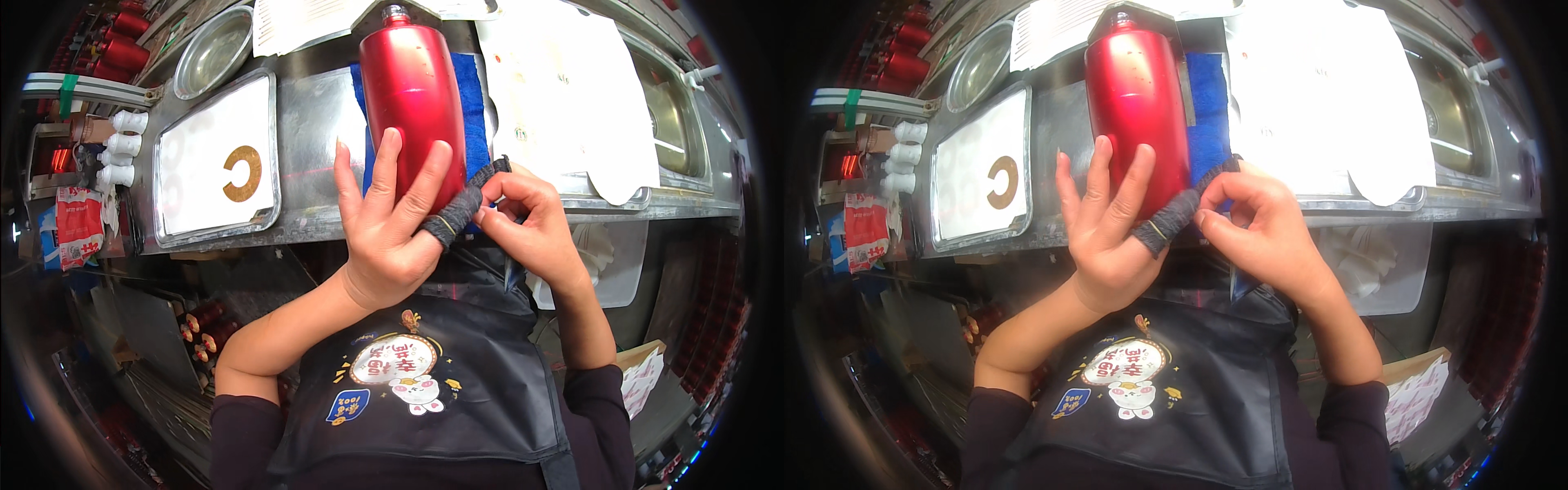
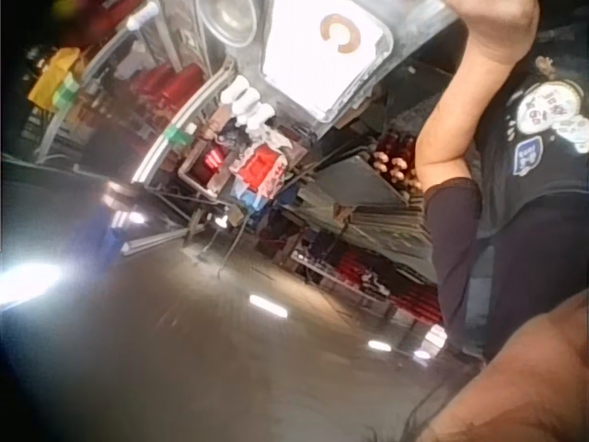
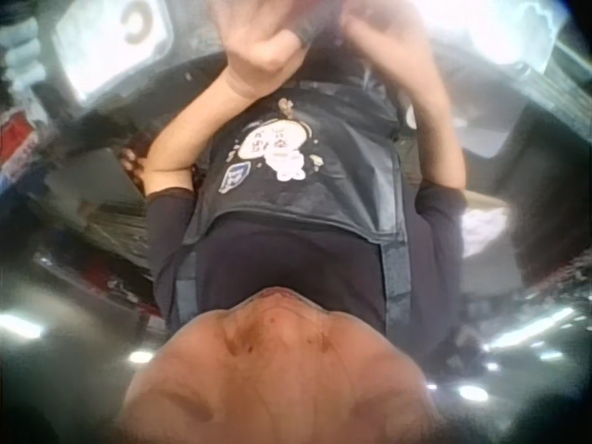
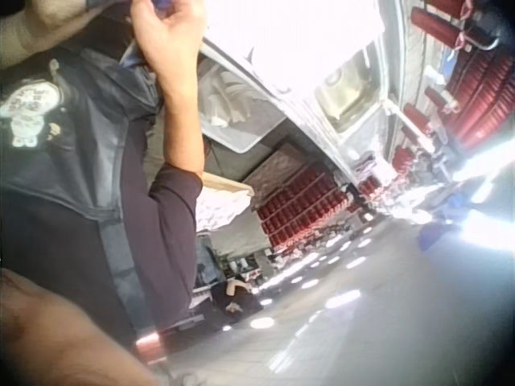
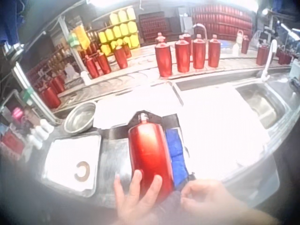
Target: The person applies gold circular labels to the necks of red bottles, then wipes the bottle bodies with a blue cloth. The person handles each bottle one at a time, places the finished bottles on the floor, and repeats the process.
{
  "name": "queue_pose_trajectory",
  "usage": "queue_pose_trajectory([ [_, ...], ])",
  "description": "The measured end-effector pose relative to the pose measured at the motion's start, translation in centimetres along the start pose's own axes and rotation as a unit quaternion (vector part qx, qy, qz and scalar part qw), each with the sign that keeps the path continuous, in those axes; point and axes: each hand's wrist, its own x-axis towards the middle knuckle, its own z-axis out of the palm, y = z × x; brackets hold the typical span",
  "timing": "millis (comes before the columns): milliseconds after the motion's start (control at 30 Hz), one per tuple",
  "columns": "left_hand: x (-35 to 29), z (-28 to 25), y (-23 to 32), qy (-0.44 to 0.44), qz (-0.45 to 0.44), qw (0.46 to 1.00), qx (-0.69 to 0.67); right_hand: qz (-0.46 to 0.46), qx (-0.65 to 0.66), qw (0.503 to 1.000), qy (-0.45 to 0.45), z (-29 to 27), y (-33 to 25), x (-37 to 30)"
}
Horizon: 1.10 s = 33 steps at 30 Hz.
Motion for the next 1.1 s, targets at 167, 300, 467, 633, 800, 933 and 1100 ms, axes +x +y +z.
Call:
queue_pose_trajectory([
  [167,-1.2,0.7,-1.1,0.076,-0.102,0.980,-0.154,-0.012,-0.048,0.999,-0.004,0.0,-0.1,-0.1],
  [300,-3.9,-0.1,-1.6,0.051,-0.122,0.976,-0.173,-0.018,-0.041,0.999,0.003,-0.1,-0.8,-0.6],
  [467,-5.4,-0.4,-1.7,0.012,-0.103,0.985,-0.140,-0.001,-0.007,1.000,-0.005,-0.7,-1.1,-0.5],
  [633,-4.7,-0.5,-1.8,0.013,-0.054,0.994,-0.093,0.019,0.017,1.000,-0.005,-0.8,-0.4,-0.1],
  [800,-2.8,-1.4,-1.8,0.001,0.015,0.999,-0.047,0.027,0.018,0.999,-0.012,-0.7,-0.1,0.2],
  [933,-0.9,-1.5,-0.7,0.015,0.028,0.999,-0.001,0.020,0.021,0.999,-0.012,-0.4,0.0,0.4],
  [1100,0.4,-0.2,-0.1,0.021,-0.003,1.000,-0.007,0.022,0.032,0.999,-0.010,0.0,0.6,0.3],
])
